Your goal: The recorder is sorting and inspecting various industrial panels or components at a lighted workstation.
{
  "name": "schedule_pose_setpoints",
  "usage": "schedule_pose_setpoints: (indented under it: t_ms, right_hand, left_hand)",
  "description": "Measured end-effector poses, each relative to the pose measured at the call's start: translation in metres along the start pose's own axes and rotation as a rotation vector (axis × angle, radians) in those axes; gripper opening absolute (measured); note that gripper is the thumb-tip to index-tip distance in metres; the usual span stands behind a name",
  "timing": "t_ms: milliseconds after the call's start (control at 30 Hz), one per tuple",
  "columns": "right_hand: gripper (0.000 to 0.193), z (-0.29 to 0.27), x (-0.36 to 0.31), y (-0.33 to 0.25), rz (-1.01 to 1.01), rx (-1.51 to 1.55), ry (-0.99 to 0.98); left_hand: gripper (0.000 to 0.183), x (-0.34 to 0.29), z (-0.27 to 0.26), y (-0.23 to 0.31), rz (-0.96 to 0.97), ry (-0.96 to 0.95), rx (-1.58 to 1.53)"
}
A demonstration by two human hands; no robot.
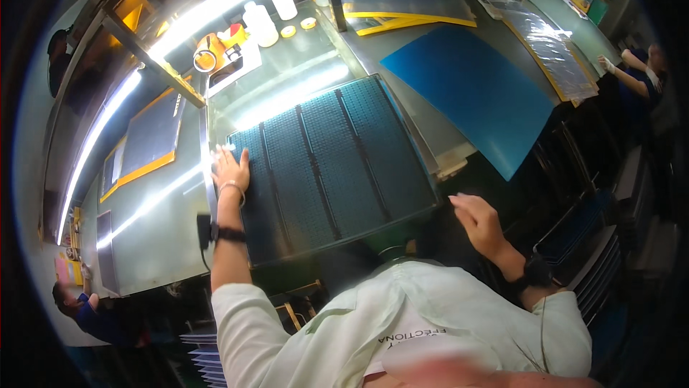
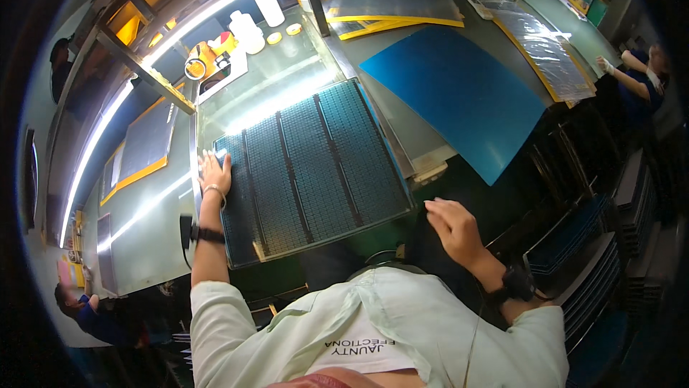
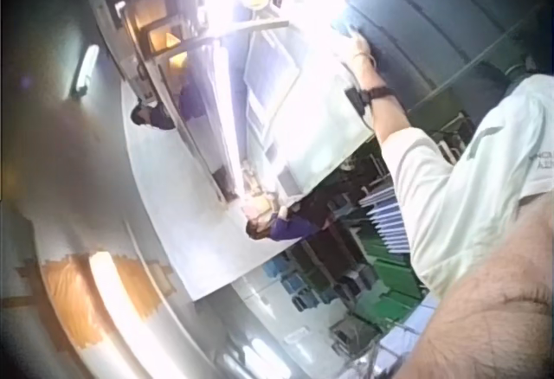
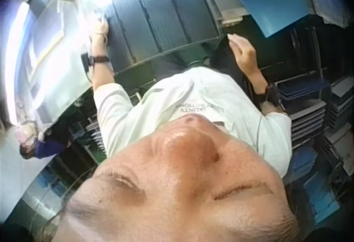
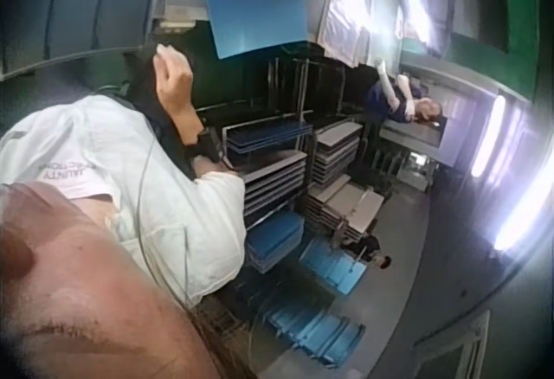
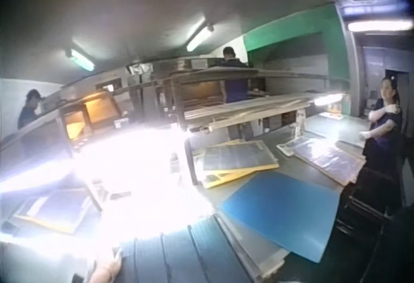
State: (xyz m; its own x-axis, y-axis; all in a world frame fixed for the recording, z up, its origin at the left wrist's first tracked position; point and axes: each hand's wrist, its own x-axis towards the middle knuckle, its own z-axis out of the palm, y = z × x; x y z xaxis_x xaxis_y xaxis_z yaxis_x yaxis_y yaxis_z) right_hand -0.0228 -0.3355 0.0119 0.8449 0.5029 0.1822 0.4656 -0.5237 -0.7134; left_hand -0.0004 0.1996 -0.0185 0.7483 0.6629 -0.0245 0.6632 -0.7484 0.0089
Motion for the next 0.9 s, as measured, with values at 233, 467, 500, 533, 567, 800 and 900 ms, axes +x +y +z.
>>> schedule_pose_setpoints:
  t_ms: [233,467,500,533,567,800,900]
  right_hand:
    - [0.030,0.029,0.047,0.025,0.700,1.326,-0.226]
    - [0.034,0.005,0.060,0.016,0.417,1.228,-0.469]
    - [0.039,-0.007,0.052,0.006,0.390,1.196,-0.429]
    - [0.043,-0.017,0.047,-0.002,0.282,1.183,-0.437]
    - [0.044,-0.027,0.044,-0.006,0.279,1.184,-0.426]
    - [0.047,-0.119,0.032,0.014,-0.061,1.332,0.180]
    - [0.038,-0.175,0.095,0.007,-0.234,1.699,0.165]
  left_hand:
    - [0.060,-0.198,0.022,-0.053,-0.134,0.570,0.077]
    - [0.035,-0.229,0.019,-0.046,-0.607,0.119,-1.582]
    - [0.033,-0.229,0.023,-0.053,-0.461,0.128,-1.533]
    - [0.032,-0.228,0.026,-0.057,-0.321,0.160,-1.484]
    - [0.031,-0.231,0.024,-0.057,-0.302,0.201,-1.503]
    - [0.036,-0.190,-0.113,0.070,0.506,0.077,-2.037]
    - [0.044,-0.169,-0.099,0.089,0.644,-0.035,-1.606]
